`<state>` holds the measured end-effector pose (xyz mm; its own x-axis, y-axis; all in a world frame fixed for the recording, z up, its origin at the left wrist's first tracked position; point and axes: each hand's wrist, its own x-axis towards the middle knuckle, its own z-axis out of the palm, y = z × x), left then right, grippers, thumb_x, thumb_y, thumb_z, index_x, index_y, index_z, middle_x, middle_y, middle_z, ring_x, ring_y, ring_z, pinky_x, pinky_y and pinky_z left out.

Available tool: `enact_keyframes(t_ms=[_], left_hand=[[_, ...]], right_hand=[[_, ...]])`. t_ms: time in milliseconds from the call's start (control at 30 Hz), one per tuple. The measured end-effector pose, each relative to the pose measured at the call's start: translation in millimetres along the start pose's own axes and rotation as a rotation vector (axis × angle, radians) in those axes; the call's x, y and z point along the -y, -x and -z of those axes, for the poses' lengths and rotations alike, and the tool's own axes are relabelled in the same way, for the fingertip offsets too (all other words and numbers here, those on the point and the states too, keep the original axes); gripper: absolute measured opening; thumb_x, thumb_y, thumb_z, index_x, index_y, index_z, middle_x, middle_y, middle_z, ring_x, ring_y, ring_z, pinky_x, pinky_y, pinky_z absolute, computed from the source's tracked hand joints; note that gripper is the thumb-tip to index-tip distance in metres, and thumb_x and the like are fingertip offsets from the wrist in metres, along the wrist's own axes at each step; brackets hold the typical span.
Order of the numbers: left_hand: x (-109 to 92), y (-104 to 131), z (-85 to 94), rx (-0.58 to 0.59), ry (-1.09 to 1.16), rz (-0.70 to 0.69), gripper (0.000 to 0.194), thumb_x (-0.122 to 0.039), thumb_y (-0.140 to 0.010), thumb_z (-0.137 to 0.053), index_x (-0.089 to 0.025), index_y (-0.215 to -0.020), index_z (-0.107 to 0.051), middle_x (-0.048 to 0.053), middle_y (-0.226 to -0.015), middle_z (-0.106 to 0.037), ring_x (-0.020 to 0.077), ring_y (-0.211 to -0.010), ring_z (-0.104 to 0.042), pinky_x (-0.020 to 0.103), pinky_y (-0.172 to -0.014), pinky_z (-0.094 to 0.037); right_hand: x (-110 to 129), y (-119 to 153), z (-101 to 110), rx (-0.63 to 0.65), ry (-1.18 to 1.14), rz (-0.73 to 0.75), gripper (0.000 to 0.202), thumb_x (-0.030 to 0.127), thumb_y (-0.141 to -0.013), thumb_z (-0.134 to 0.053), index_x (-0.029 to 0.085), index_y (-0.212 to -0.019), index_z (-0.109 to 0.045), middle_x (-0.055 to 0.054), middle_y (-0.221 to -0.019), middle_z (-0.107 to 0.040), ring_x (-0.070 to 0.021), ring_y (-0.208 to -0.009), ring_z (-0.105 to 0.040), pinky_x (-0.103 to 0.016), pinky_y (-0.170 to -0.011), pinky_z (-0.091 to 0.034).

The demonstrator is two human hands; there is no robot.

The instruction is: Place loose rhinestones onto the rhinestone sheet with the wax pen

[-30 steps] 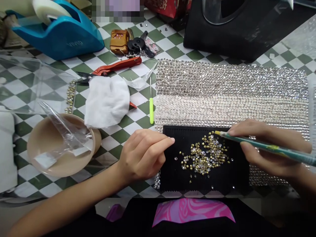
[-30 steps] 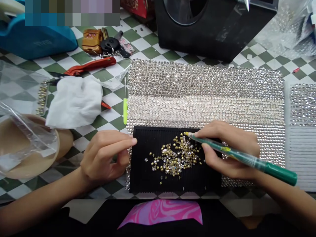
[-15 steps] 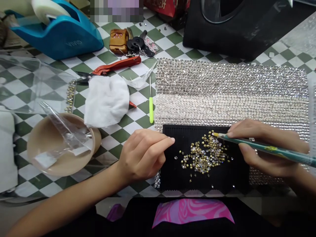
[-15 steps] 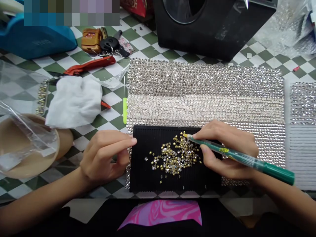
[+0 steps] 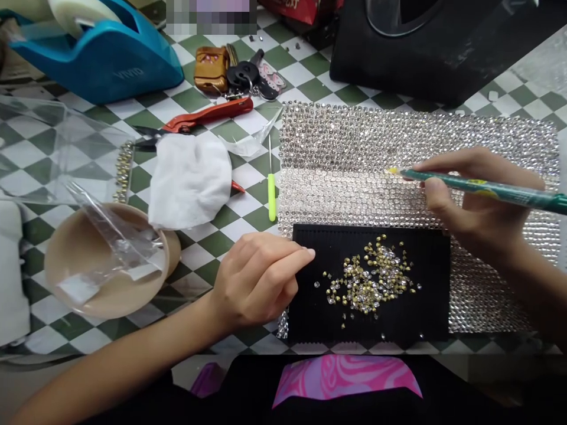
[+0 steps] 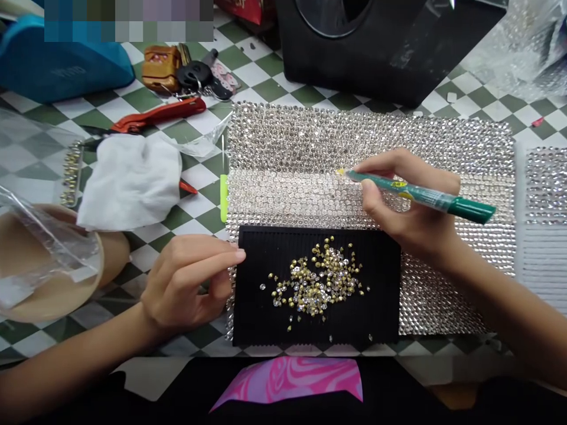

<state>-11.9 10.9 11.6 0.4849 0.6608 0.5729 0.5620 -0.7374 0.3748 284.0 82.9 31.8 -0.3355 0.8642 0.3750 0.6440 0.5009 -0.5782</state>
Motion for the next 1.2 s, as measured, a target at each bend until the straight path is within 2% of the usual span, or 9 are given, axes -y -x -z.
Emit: enact_keyframes(t_ms=[267, 400, 500, 600, 833, 1067, 1200], left_hand=[[1, 0, 0.4, -0.001, -0.002, 0.012, 0.026, 0.001, -0.088, -0.047, -0.015, -0.105, -0.059, 0.005, -0.085, -0.069, 0.0180, -0.076, -0.068, 0.032, -0.066, -0.056], [0, 0, -0.9, -0.006, -0.001, 0.017, 0.026, 0.002, -0.088, -0.047, -0.014, -0.104, -0.059, 0.006, -0.085, -0.069, 0.0177, -0.076, -0.067, 0.032, -0.066, -0.055], [0, 0, -1.0, -0.015, -0.002, 0.009, 0.025, 0.002, -0.088, -0.048, -0.012, -0.104, -0.060, 0.006, -0.085, -0.068, 0.0183, -0.076, -0.066, 0.032, -0.065, -0.055], [0, 0, -0.6, -0.012, -0.010, 0.012, 0.026, 0.001, -0.087, -0.047, -0.014, -0.105, -0.059, 0.005, -0.085, -0.068, 0.0181, -0.075, -0.067, 0.032, -0.064, -0.055], [0, 1, -2.3, -0.014, -0.013, 0.009, 0.027, 0.000, -0.088, -0.048, -0.016, -0.106, -0.060, 0.006, -0.086, -0.069, 0.0188, -0.076, -0.067, 0.033, -0.065, -0.055], [-1, 1, -2.4, -0.010, -0.005, 0.026, 0.026, -0.001, -0.089, -0.047, -0.016, -0.106, -0.060, 0.005, -0.086, -0.069, 0.0183, -0.077, -0.067, 0.032, -0.065, -0.055], [-1, 1, -2.2, -0.011, -0.005, 0.011, 0.025, 0.000, -0.089, -0.048, -0.015, -0.105, -0.060, 0.006, -0.086, -0.068, 0.0182, -0.077, -0.067, 0.032, -0.066, -0.055]], right_hand=[[1, -3, 1, 0.035, -0.011, -0.039, 0.016, 0.013, -0.082, -0.065, 0.017, -0.097, -0.070, -0.001, -0.092, -0.070, -0.0091, -0.079, -0.065, -0.023, -0.071, -0.051], [10, 6, 13, 0.001, 0.004, -0.051, 0.019, 0.012, -0.079, -0.068, 0.020, -0.097, -0.070, 0.001, -0.091, -0.071, -0.0094, -0.078, -0.066, -0.023, -0.068, -0.051], [25, 19, 24, 0.158, -0.026, 0.000, 0.022, 0.012, -0.081, -0.066, 0.022, -0.100, -0.068, 0.002, -0.090, -0.070, -0.0096, -0.079, -0.068, -0.022, -0.064, -0.053], [38, 31, 27, 0.308, -0.142, 0.042, 0.023, 0.010, -0.083, -0.058, 0.023, -0.101, -0.063, 0.001, -0.089, -0.069, -0.0105, -0.083, -0.069, -0.022, -0.067, -0.056], [42, 36, 19, 0.283, -0.166, 0.059, 0.024, 0.009, -0.082, -0.057, 0.023, -0.100, -0.062, 0.000, -0.086, -0.068, -0.0127, -0.083, -0.070, -0.022, -0.068, -0.058], [44, 30, 20, 0.336, -0.135, 0.094, 0.024, 0.008, -0.081, -0.057, 0.024, -0.097, -0.064, 0.000, -0.082, -0.068, -0.0130, -0.078, -0.070, -0.023, -0.064, -0.058], [39, 36, 25, 0.314, -0.195, 0.025, 0.023, 0.010, -0.084, -0.056, 0.023, -0.101, -0.063, -0.001, -0.087, -0.068, -0.0135, -0.086, -0.070, -0.024, -0.069, -0.058]])
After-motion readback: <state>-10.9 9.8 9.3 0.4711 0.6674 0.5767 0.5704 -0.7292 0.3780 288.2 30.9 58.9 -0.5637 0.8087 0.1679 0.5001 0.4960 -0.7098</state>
